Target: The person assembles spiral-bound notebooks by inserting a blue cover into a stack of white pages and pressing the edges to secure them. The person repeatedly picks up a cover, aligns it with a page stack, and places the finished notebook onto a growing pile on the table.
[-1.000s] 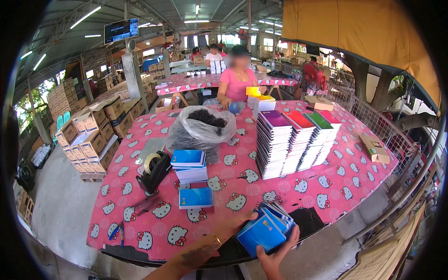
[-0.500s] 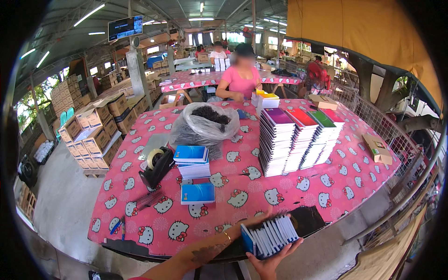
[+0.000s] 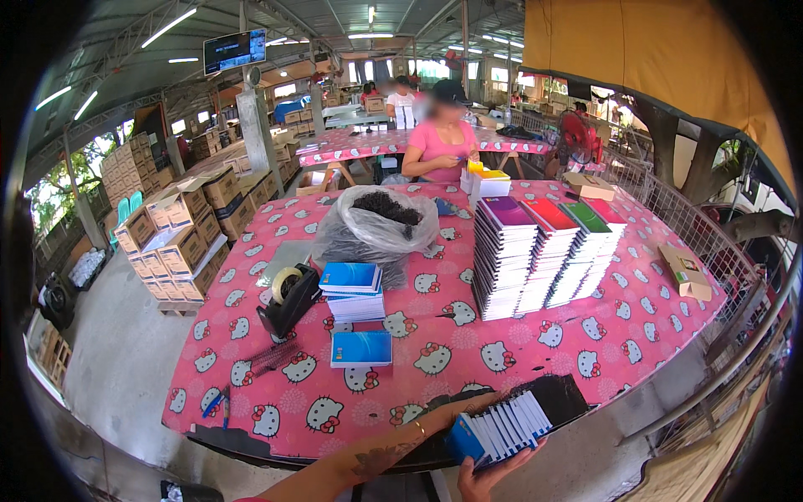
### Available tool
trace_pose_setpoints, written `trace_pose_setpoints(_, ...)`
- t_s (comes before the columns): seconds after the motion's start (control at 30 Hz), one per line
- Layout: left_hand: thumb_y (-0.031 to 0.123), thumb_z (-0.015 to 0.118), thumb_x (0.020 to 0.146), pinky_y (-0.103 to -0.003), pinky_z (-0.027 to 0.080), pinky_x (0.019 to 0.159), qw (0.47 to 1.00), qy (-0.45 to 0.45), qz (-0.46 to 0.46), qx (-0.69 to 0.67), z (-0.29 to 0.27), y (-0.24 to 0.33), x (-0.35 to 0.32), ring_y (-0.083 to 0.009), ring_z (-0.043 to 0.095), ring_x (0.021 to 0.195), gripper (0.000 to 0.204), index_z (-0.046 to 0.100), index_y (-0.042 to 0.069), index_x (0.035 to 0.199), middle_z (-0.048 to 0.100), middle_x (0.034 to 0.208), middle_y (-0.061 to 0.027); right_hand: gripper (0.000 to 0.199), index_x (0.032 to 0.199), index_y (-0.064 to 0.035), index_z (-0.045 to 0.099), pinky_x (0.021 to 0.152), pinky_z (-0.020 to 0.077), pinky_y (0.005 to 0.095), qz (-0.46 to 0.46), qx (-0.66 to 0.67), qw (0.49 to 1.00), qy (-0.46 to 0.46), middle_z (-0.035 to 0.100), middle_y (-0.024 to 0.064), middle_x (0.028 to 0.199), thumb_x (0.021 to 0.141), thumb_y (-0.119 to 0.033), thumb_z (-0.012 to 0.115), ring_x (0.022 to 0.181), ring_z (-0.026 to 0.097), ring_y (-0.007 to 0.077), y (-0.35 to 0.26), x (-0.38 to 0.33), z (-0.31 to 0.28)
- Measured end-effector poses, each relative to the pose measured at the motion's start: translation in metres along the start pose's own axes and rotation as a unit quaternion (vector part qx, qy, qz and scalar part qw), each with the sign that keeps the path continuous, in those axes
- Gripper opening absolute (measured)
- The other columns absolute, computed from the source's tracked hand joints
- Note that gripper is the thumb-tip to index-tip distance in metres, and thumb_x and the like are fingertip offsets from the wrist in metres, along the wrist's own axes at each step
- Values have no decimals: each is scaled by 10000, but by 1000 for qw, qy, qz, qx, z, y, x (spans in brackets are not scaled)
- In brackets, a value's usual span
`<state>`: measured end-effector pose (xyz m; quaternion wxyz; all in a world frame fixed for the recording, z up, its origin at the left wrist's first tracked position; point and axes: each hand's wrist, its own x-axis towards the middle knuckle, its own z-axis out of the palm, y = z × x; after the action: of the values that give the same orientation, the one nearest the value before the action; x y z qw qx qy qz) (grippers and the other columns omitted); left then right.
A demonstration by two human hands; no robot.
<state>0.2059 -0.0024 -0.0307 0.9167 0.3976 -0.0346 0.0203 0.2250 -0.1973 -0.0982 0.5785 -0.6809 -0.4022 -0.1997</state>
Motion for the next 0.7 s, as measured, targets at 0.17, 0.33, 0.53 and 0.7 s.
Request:
trace_pose_setpoints(0.17, 591, 493, 969, -448, 371, 1120, 1000, 14, 12, -8, -1, 0, 7, -289, 466, 1342, 764, 389, 35, 1483, 509, 1431, -171, 1226, 1575, -62, -83, 1177, 41, 598, -24, 2, 999, -25, -96, 293, 1616, 802, -502, 761, 1503, -35, 473, -14, 7, 2)
trace_pose_setpoints(0.33, 592, 474, 977, -446, 361, 1126, 1000, 13, 13, -17, -2, -6, 21, -288, 457, 1352, 760, 392, 29, 1481, 504, 1438, -171, 1273, 1583, -107, -85, 1176, 58, 608, -3, 12, 1000, -15, -105, 287, 1617, 765, -551, 783, 1501, -43, 477, 9, -23, 14)
trace_pose_setpoints(0.53, 593, 450, 987, -444, 349, 1134, 1000, 27, 9, -12, -4, -9, 16, -287, 446, 1364, 755, 396, 21, 1478, 499, 1446, -172, 1367, 1571, -63, -107, 1184, 49, 589, -2, 40, 998, -42, -95, 283, 1617, 702, -576, 815, 1508, -54, 441, -18, 13, 2)
trace_pose_setpoints(0.7, 594, 430, 995, -443, 339, 1141, 998, 52, 22, 36, -10, 5, 7, -286, 437, 1375, 753, 399, 15, 1476, 494, 1453, -172, 1422, 1563, -42, -43, 1170, 133, 571, 51, 18, 998, -43, 81, 296, 1523, 538, -407, 874, 1440, 137, 451, 4, -13, 11)
